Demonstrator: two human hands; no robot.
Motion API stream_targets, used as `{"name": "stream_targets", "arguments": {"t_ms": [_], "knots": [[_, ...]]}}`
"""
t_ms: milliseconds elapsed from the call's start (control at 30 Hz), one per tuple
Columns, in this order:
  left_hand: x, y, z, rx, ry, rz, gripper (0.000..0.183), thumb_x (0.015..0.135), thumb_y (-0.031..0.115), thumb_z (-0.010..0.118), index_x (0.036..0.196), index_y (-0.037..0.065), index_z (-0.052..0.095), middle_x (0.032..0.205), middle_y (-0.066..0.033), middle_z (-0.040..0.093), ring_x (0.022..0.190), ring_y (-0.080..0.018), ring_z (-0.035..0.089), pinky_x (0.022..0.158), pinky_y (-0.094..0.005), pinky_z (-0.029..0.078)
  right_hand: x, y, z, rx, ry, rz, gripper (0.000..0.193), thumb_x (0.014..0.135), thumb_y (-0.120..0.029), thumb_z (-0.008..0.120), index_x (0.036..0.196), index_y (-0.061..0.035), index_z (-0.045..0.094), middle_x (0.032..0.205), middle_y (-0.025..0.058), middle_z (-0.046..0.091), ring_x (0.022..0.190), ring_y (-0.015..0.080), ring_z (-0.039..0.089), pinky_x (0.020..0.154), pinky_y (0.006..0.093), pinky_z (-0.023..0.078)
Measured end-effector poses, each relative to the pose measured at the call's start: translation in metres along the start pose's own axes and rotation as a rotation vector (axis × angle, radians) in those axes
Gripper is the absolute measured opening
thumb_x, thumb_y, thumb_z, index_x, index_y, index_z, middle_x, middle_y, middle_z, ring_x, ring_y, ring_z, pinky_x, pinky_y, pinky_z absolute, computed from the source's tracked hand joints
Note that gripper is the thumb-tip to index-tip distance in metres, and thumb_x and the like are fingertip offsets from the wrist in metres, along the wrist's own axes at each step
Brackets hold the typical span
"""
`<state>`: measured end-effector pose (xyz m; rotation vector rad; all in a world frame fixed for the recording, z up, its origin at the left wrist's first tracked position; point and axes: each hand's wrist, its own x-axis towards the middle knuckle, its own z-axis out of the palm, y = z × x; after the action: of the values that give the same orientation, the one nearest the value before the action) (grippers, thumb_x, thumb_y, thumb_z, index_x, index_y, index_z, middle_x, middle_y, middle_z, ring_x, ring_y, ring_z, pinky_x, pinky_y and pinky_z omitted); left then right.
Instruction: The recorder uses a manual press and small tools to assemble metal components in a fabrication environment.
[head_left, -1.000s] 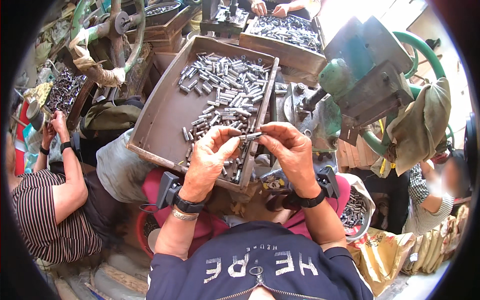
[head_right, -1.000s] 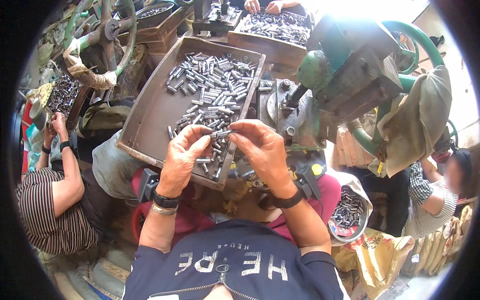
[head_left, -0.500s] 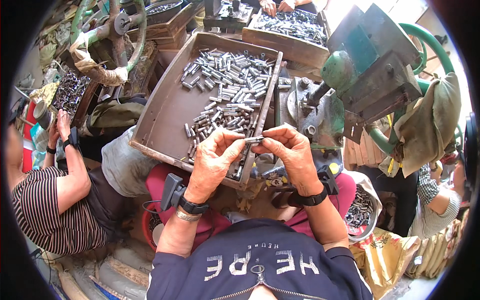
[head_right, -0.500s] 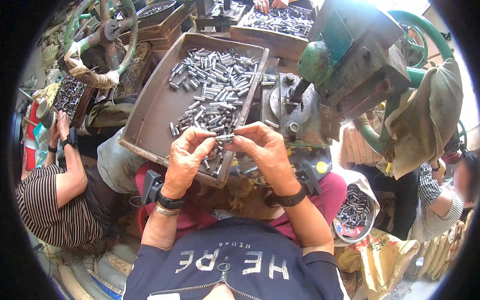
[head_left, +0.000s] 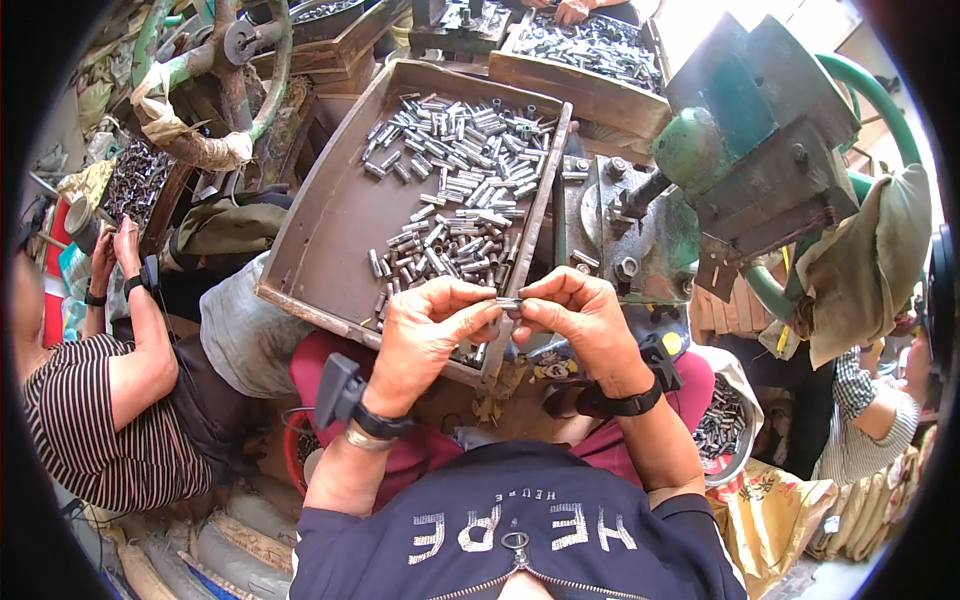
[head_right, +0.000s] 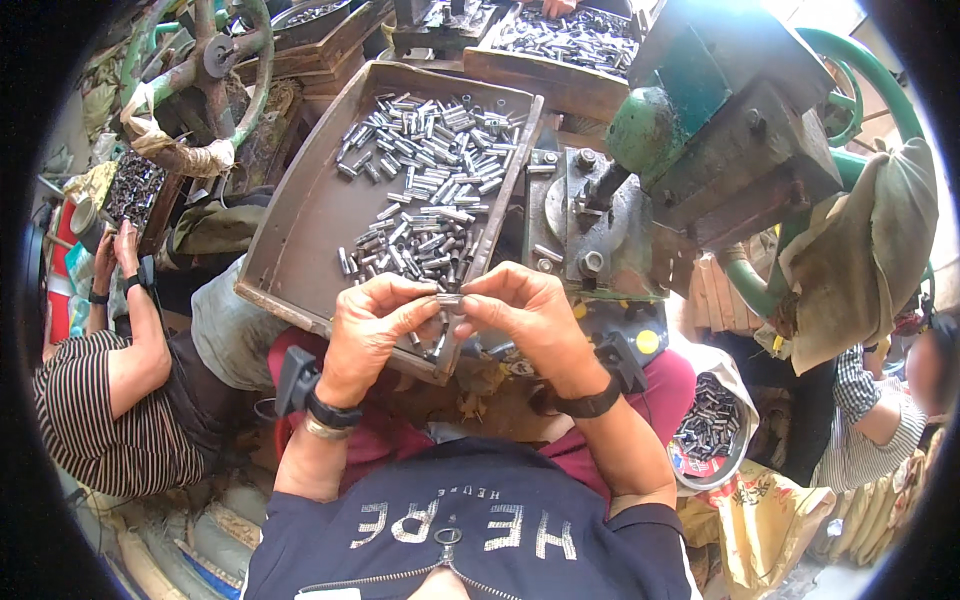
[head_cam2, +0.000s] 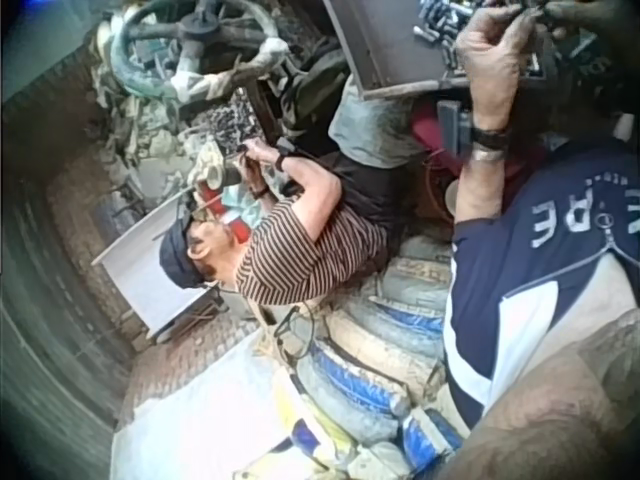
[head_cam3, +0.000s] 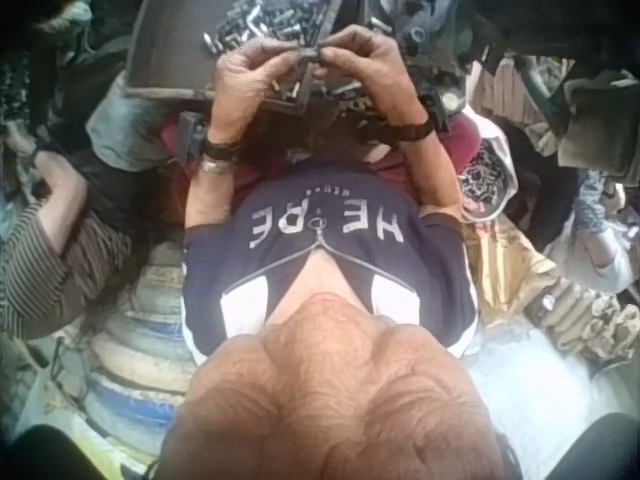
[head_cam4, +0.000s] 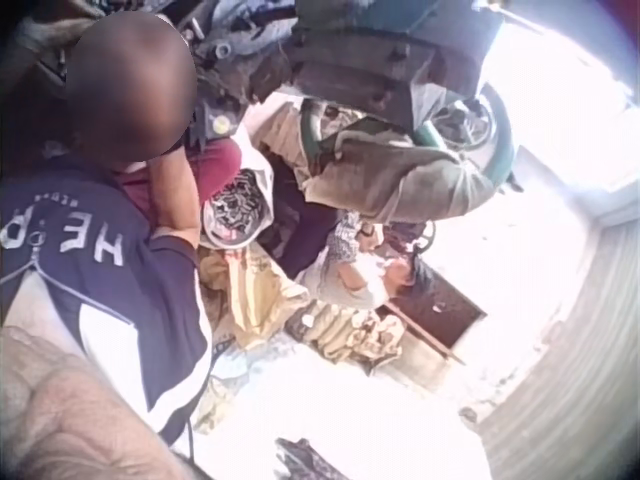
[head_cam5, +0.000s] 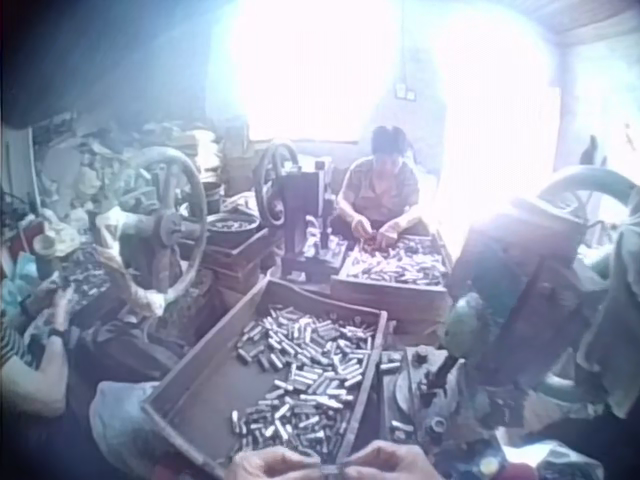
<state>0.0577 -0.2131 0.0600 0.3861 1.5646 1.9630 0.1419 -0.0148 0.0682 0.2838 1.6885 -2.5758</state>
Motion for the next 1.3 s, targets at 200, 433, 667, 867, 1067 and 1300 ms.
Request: {"name": "stream_targets", "arguments": {"t_ms": [200,433,667,867,1067,1300], "knots": [[-0.003,-0.003,0.004,0.084,0.12,0.034,0.023,0.093,0.005,0.07,0.115,-0.001,0.07,0.096,-0.0057,0.073,0.077,-0.0103,0.068,0.07,-0.0235,0.057,0.016,0.01,0.004,-0.259,0.002,-0.12,0.016,0.093,-0.005,0.07,0.105,0.0046,0.066,0.09,0.0088,0.071,0.082,0.0117,0.069,0.074,0.0255,0.054],[0.023,0.013,-0.043,-0.304,0.222,-0.003,0.027,0.095,0.007,0.066,0.121,0.001,0.065,0.1,-0.0064,0.072,0.078,-0.0129,0.071,0.064,-0.023,0.058,0.106,0.011,-0.017,-1.274,0.196,-0.68,0.016,0.085,-0.017,0.072,0.097,-0.0065,0.071,0.091,0.0096,0.069,0.09,0.0287,0.065,0.081,0.0396,0.05],[0.033,0.025,-0.055,0.276,0.152,-0.072,0.02,0.091,0.011,0.07,0.11,0.003,0.072,0.081,0.0013,0.062,0.064,-0.0036,0.051,0.055,-0.0197,0.04,0.138,0.023,-0.022,-1.732,0.134,-0.545,0.019,0.084,-0.021,0.071,0.1,-0.0113,0.072,0.095,0.008,0.07,0.102,0.0257,0.064,0.089,0.0413,0.045],[0.025,-0.005,-0.075,1.311,0.216,0.326,0.017,0.078,0.01,0.075,0.094,0.006,0.073,0.085,-0.0111,0.061,0.075,-0.0289,0.063,0.069,-0.0399,0.051,0.084,0.005,-0.005,-1.138,0.138,-0.563,0.02,0.087,-0.014,0.071,0.105,-0.0059,0.069,0.097,0.0124,0.072,0.089,0.0292,0.069,0.082,0.0395,0.052],[0.031,-0.022,-0.076,1.349,0.127,0.415,0.021,0.077,0.01,0.073,0.093,0.005,0.061,0.088,-0.0138,0.056,0.085,-0.037,0.06,0.072,-0.0459,0.049,0.035,0.02,0.005,-0.78,0.188,-0.463,0.022,0.088,-0.006,0.07,0.11,-0.003,0.069,0.102,0.0137,0.071,0.091,0.0238,0.071,0.08,0.0326,0.054],[0.022,0.019,-0.043,0.856,-0.003,0.068,0.021,0.086,0.015,0.074,0.104,0.005,0.067,0.089,-0.0035,0.064,0.067,-0.0128,0.058,0.059,-0.0296,0.047,0.019,0.015,0.022,-1.081,0.051,-0.666,0.042,0.086,-0.003,0.064,0.128,-0.0086,0.062,0.092,0.0151,0.064,0.082,0.034,0.063,0.074,0.0424,0.053]]}}
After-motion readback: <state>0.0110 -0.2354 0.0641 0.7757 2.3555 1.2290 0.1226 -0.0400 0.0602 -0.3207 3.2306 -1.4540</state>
